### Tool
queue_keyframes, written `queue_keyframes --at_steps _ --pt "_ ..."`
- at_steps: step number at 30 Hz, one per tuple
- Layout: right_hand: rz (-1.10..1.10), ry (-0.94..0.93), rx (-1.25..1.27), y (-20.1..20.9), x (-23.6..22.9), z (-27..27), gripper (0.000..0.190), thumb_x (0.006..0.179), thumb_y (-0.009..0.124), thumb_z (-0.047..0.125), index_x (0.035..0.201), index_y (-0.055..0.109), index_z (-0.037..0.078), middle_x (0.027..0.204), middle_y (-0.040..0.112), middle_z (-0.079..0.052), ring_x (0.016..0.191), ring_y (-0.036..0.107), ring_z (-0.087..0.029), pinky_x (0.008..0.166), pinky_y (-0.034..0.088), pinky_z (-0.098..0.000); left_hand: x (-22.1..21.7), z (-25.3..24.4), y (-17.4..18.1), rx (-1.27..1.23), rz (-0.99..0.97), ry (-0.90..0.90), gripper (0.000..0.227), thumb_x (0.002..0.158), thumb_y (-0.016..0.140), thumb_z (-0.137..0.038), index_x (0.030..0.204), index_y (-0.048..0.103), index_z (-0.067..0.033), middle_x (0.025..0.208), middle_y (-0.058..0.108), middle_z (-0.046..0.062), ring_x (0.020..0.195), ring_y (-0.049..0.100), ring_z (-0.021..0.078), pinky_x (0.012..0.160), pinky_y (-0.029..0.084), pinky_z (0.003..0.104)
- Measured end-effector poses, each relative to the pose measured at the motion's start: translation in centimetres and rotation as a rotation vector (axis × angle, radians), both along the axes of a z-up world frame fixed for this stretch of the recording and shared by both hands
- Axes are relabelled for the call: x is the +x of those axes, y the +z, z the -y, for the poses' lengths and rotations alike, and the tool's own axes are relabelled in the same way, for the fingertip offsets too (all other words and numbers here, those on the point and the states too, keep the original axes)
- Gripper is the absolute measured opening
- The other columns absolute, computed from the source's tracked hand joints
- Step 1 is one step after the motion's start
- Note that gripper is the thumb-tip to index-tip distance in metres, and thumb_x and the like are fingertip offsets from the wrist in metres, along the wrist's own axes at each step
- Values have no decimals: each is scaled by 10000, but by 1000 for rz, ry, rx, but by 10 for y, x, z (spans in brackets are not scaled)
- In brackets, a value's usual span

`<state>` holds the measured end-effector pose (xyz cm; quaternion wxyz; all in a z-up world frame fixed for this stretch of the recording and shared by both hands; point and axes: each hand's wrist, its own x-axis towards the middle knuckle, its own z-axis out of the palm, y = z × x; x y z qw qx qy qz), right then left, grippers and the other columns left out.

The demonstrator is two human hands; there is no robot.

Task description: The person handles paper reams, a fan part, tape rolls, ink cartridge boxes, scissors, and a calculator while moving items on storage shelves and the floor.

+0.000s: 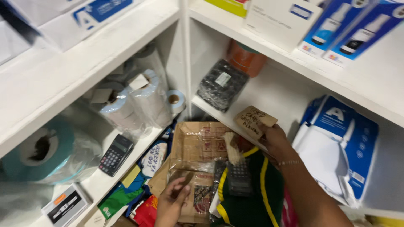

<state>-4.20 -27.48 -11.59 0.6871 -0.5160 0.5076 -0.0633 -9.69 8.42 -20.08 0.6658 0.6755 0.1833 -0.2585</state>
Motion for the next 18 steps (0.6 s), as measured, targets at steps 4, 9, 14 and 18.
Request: queue_keyframes --at_steps 4,9,14,18 --pt "35 55 -88 -53 33 23 428 891 723 87 1298 592 59 1277 661 -156 1105 662 -302 903 601 -403 -9 -23 -28 -10 -12 90 407 833 804 -164 1226 767 -68 842 778 92 662 636 167 549 502 306" --pt "-283 406 -846 -97 32 37 750 761 831 463 1375 646 76 1190 722 -120 1013 696 -272 864 553 -384 -8 -19 -12 -30 -26 93 365 858 810 -124 1215 774 -60 851 762 106 695 625 177 569 499 303" --pt "-357 428 -609 -34 23 13 931 761 728 513 1578 400 209 1390 600 -53 1238 587 -253 1021 487 -372 12 24 86 350 -85 -428 508 866 649 -558 1333 648 -359 1339 762 -112 1210 742 158 1056 600 418" --pt "-110 348 -752 7 -33 -23 627 868 725 369 1425 565 131 1430 606 -88 1147 649 -276 939 522 -436 35 73 98 317 -55 -618 519 933 606 -519 1438 530 -428 1244 730 -97 677 654 56 519 492 155"
